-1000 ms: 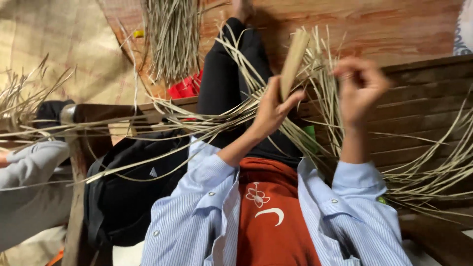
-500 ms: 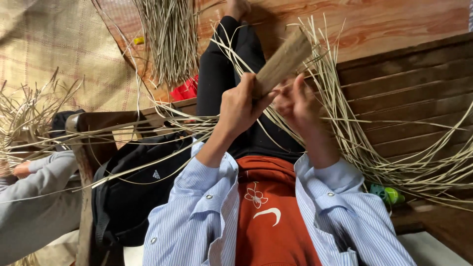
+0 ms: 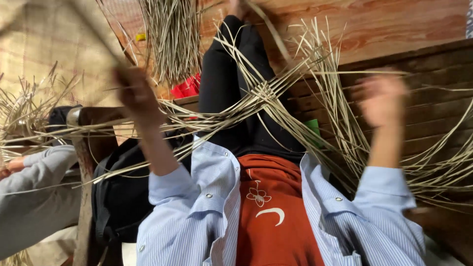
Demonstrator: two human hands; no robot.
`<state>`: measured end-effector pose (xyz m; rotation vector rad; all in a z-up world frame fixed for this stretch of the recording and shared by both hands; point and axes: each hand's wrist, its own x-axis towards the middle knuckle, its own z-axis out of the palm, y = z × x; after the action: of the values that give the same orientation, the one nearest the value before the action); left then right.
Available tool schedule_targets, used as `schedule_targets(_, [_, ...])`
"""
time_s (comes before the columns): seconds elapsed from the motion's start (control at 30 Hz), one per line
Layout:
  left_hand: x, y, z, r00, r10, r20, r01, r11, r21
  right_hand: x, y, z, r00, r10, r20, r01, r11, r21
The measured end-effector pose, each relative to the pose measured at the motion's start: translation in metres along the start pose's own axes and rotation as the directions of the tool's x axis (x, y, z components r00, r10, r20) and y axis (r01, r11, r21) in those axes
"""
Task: Weaving straw strands together to create a mat, including using a wooden tool to compress the weave.
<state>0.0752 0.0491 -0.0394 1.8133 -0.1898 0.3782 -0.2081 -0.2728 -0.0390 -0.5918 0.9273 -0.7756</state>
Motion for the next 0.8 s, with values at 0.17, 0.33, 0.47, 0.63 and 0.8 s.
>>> schedule_targets(0.17, [-0.070,0.084,0.039,0.714,0.094,0.693,-0.080,0.995,-0.053,-0.074,0.083,0.076,0.679,0.492,0.544,0.005,0.739,-0.674])
schedule_targets(0.33, [-0.082,0.090,0.035,0.532,0.135,0.836,-0.308,0.950,0.043,-0.044,0.104,0.084,0.758,0.337,0.558,-0.325,0.938,-0.123])
schedule_targets(0.47, [-0.052,0.045,0.018,0.682,0.113,0.723,0.059,0.976,-0.208,-0.013,0.068,0.077,0.821,0.312,0.477,-0.402,0.910,0.097])
schedule_targets(0.63, [0.005,0.045,-0.018,0.806,-0.239,0.541,0.407,0.888,-0.214,0.036,0.050,0.030,0.994,0.018,0.106,-0.027,0.996,0.091])
schedule_targets(0.8, [-0.037,0.004,0.052,0.756,-0.633,0.167,0.650,0.756,-0.079,0.032,0.096,0.051,0.992,-0.058,0.114,0.038,0.985,0.169])
